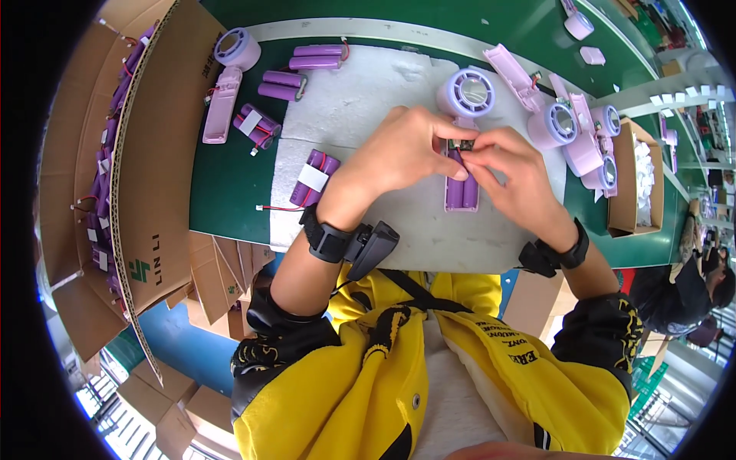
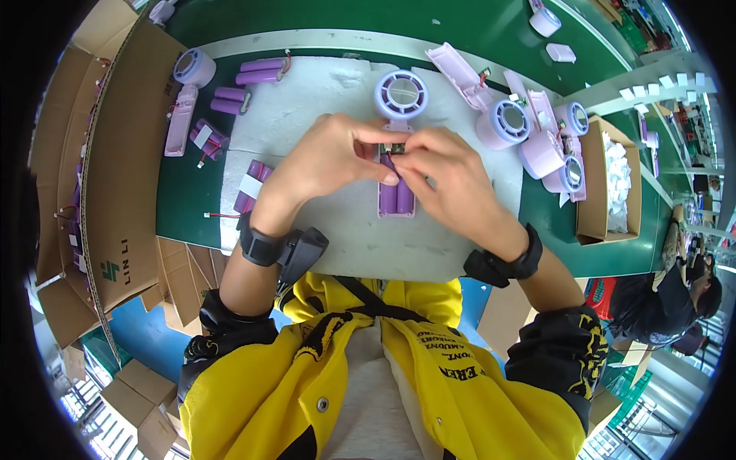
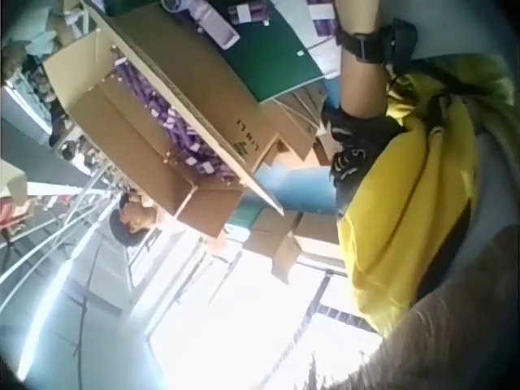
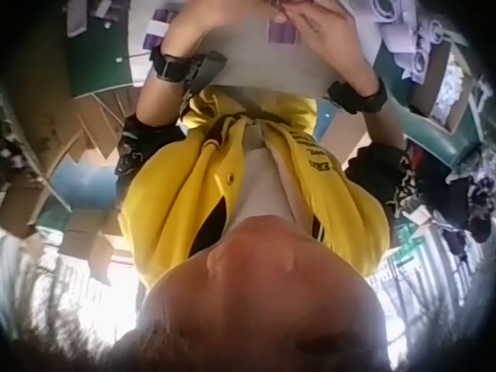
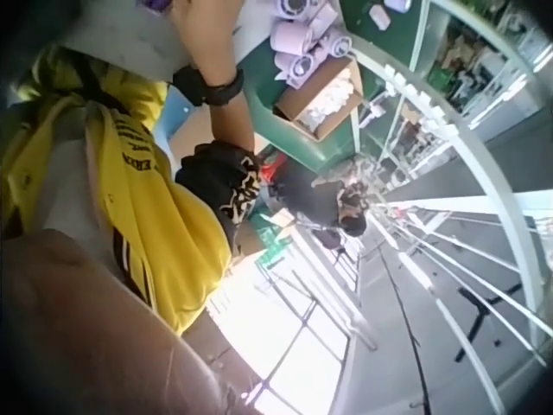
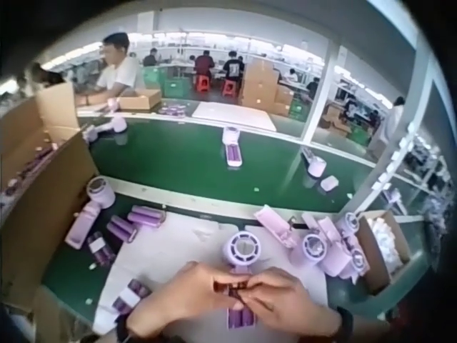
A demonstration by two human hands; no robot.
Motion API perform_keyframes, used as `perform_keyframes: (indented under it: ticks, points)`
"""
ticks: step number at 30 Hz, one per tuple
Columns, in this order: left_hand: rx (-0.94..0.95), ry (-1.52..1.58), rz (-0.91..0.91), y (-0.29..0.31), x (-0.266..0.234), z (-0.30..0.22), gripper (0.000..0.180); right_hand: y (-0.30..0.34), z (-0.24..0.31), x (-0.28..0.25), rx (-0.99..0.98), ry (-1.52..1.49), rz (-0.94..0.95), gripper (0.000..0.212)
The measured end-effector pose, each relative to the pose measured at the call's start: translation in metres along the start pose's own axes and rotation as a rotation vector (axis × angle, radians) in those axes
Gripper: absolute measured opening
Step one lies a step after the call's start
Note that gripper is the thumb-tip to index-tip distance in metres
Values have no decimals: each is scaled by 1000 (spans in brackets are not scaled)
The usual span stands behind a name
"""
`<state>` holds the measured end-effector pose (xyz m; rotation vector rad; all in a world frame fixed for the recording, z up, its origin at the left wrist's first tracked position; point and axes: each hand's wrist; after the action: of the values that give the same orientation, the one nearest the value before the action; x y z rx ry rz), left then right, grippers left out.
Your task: The person assembles handheld fans by connecting battery packs to circuit boards and fitting them into the fan housings. After testing each fan, the person removes the components and repeats the process with new parts.
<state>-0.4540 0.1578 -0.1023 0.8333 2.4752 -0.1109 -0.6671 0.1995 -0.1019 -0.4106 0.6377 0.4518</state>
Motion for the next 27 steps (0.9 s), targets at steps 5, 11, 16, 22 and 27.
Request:
perform_keyframes:
  ticks: [5, 11, 16, 22, 27]
  points:
    - [97, 10, -67, 1, 10, 13, 49, 13, 33, 12, -21, 116, 13, 50]
    - [96, -45, -74, -1, 8, 5, 49, 7, 22, 9, -26, 225, 45, 74]
    - [143, -152, -611, -2, 1, 16, 42, -78, -20, 8, -127, 261, 31, 70]
    - [108, -319, -764, -11, 2, 19, 32, -170, -86, -9, -32, 395, 5, 59]
    - [41, -414, -837, 1, -4, 25, 28, -177, -77, 16, 61, 539, -152, 49]
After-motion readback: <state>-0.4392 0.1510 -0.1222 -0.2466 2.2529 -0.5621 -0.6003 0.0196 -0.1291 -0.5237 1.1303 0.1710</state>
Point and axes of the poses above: each hand's wrist, its own y-axis away from the middle knuckle, its own x-axis out of the palm, z = x × y, and after that the axes turned 10 degrees about -y, right-handed
